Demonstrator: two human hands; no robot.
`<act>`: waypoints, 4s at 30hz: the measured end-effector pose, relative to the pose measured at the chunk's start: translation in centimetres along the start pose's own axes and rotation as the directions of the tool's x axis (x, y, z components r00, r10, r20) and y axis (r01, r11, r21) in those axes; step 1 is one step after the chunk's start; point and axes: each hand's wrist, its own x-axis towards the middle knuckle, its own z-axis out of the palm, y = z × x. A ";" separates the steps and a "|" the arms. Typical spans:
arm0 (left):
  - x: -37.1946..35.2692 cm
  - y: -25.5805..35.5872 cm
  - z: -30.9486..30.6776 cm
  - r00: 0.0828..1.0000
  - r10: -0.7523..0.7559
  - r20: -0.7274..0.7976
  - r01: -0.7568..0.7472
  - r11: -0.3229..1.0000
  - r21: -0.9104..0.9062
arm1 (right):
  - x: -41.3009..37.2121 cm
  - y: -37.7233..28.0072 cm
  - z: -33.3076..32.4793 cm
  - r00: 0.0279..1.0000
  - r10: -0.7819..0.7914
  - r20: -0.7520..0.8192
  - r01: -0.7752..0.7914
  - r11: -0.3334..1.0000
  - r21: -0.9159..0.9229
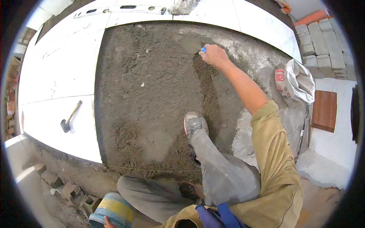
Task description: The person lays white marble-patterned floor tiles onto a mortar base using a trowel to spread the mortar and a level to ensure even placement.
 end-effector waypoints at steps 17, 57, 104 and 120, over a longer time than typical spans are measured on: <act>8.5 4.5 -0.1 0.927 0.284 0.244 -0.342 0.908 0.244 | -1.8 10.2 -1.0 0.982 0.186 0.034 -0.186 0.982 0.011; 11.3 10.5 6.9 0.921 0.236 0.311 -0.315 0.920 0.233 | -10.1 12.3 1.2 0.698 0.712 0.075 -0.536 0.451 0.714; 7.8 4.6 -0.3 0.963 0.121 0.242 -0.158 0.978 0.139 | 0.4 2.1 1.6 0.878 0.450 0.162 -0.479 0.830 0.288; 14.8 16.3 9.3 0.859 0.236 0.454 -0.301 0.951 0.074 | -13.2 -1.1 7.0 0.974 0.221 -0.057 -0.189 0.921 0.342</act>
